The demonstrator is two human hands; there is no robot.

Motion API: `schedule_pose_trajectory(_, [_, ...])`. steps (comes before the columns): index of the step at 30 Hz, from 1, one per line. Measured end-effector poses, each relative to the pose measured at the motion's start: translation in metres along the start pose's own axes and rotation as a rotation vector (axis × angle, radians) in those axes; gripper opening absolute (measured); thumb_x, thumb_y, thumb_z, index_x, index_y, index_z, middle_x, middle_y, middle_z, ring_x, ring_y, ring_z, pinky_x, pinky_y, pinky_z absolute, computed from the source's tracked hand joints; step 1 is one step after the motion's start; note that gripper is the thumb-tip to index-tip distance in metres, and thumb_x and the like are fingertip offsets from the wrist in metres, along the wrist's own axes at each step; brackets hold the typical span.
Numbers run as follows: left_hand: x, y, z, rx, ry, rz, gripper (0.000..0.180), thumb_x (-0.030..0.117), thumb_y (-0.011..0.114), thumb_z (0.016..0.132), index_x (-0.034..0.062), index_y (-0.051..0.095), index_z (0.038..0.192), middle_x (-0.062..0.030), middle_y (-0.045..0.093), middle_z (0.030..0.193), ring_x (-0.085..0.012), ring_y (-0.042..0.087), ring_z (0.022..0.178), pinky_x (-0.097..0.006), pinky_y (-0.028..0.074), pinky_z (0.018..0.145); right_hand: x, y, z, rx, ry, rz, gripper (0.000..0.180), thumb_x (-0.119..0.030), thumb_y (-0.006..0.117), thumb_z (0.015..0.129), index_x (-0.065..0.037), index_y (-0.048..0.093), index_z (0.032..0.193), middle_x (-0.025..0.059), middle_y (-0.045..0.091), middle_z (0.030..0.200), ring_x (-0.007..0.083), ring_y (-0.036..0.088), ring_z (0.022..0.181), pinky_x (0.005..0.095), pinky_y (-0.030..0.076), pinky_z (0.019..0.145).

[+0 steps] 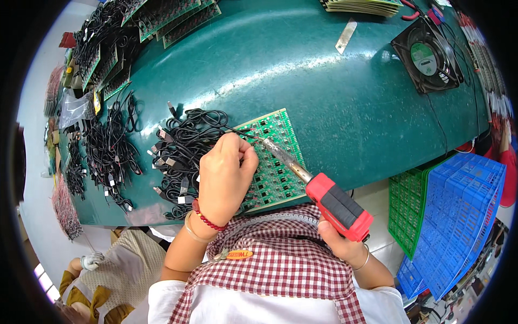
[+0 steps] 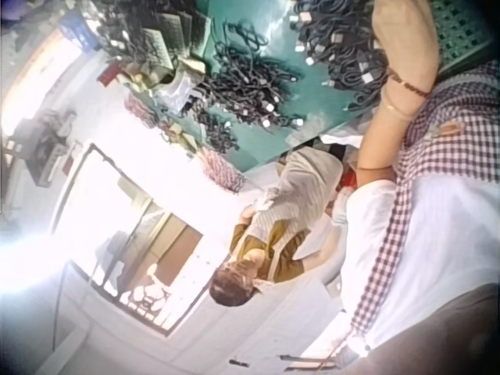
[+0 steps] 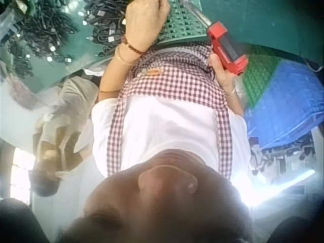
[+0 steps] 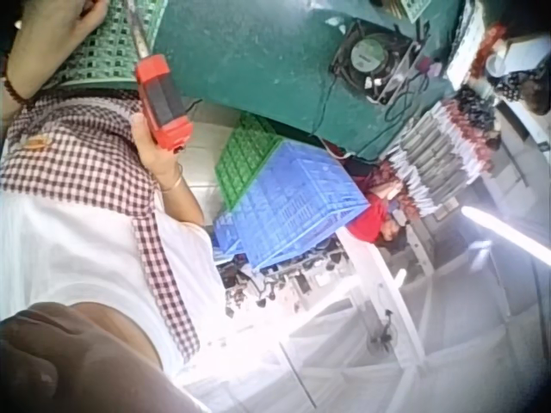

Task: The person positions cables onto a circuit board and solders the wire ends to the board using a soldering iron.

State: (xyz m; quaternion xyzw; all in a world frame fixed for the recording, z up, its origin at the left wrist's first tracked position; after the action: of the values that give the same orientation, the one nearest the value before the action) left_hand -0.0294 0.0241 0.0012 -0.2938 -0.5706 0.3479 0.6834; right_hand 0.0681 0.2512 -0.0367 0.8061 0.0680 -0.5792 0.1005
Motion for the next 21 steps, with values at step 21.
schedule_pose_trajectory(21, [-0.0006,0.0010,0.0007,0.009,0.001,0.026,0.015,-0.004,0.065,0.075,0.0026,0.051,0.077,-0.0108,0.060,0.069,-0.0274,0.062,0.057,-0.035,0.049,0.049,0.0093,-0.0014,-0.0046,0.020,0.067,-0.079,0.017,-0.011,0.063,0.087,0.000,0.061,0.100,0.0047,0.060,0.079,0.0139,0.057,0.070,0.0308,0.046,0.064])
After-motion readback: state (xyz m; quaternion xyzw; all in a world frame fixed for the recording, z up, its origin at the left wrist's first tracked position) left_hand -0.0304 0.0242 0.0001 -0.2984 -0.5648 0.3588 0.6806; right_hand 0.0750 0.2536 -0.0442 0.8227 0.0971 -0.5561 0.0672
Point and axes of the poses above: each hand's wrist, its own z-axis towards the middle knuckle, its own y-axis out of the palm, x = y × z, the point moved 8 cm from there along z, towards the middle knuckle
